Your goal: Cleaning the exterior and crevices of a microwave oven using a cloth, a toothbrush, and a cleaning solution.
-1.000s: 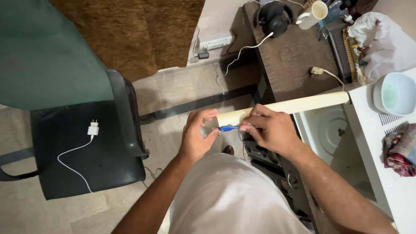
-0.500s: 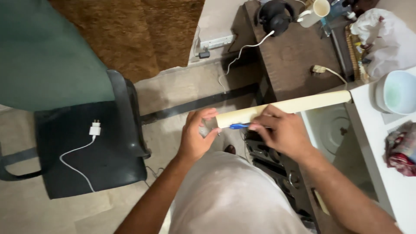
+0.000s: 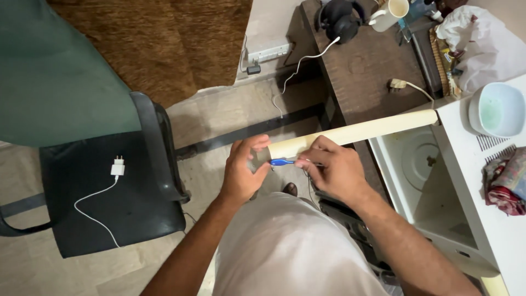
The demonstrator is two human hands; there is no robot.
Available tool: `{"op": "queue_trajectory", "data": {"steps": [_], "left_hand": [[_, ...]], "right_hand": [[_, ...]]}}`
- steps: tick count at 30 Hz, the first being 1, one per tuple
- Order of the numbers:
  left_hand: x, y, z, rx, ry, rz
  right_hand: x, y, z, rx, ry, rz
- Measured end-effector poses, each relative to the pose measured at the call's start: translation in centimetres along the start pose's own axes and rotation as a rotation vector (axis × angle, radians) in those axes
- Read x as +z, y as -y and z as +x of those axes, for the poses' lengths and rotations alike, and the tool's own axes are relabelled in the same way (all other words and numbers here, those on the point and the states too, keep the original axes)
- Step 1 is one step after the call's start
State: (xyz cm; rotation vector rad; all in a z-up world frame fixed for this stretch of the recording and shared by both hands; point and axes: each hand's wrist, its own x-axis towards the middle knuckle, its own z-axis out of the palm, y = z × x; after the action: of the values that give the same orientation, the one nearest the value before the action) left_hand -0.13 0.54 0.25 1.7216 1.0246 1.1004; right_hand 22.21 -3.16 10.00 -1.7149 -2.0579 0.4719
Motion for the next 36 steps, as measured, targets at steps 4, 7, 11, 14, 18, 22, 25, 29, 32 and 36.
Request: {"op": "queue_trajectory", "data": {"steps": [4,7,11,14,18,22,25,29,32,36], "left_hand": [[0.0,-0.2,0.2,0.006,0.003,0.029],[0.1,-0.1,-0.1,0.006,0.005,-0.008],[0.0,-0.1,0.0,-0.026,0.027,-0.002],[-0.1,0.0,0.1,-0.005,0.023,0.013],[0.0,-0.1,0.1,0.004,-0.003,0.035],[0.1,-0.5,0.0,0.003,0.021,0.043],[0.2,-0.5,0.2,-0.009,0.011,0.085],[0.1,-0.9,0.2,-0.028,0.019,0.101],[0.3,-1.1,0.1,-0.017,0.02,0.126],[0.6,-1.6,0.1,0.015,-0.001,0.14]], "right_hand": [[-0.5,-1.6,-0.9,0.082,0.001,0.015],[-0.1,-1.6,-1.3,0.092,-0.096,0.017],[0.7,1.2,-0.4,0.1,-0.013,0.01],[0.4,0.0,-1.4,0.142,-0.062,0.039],[-0.7,-3.8,-3.5,0.196,-0.183,0.058],[-0.2,-2.9,-4.0,0.222,-0.214,0.041],[0.8,-1.9,-3.6,0.081,-0.201,0.082],[-0.1,-3.7,-4.7,0.218,-0.274,0.054],[-0.9,-5.1,-5.5,0.298,-0.31,0.02],[0.4,-4.1,-5.1,0.167,-0.327,0.063]]}}
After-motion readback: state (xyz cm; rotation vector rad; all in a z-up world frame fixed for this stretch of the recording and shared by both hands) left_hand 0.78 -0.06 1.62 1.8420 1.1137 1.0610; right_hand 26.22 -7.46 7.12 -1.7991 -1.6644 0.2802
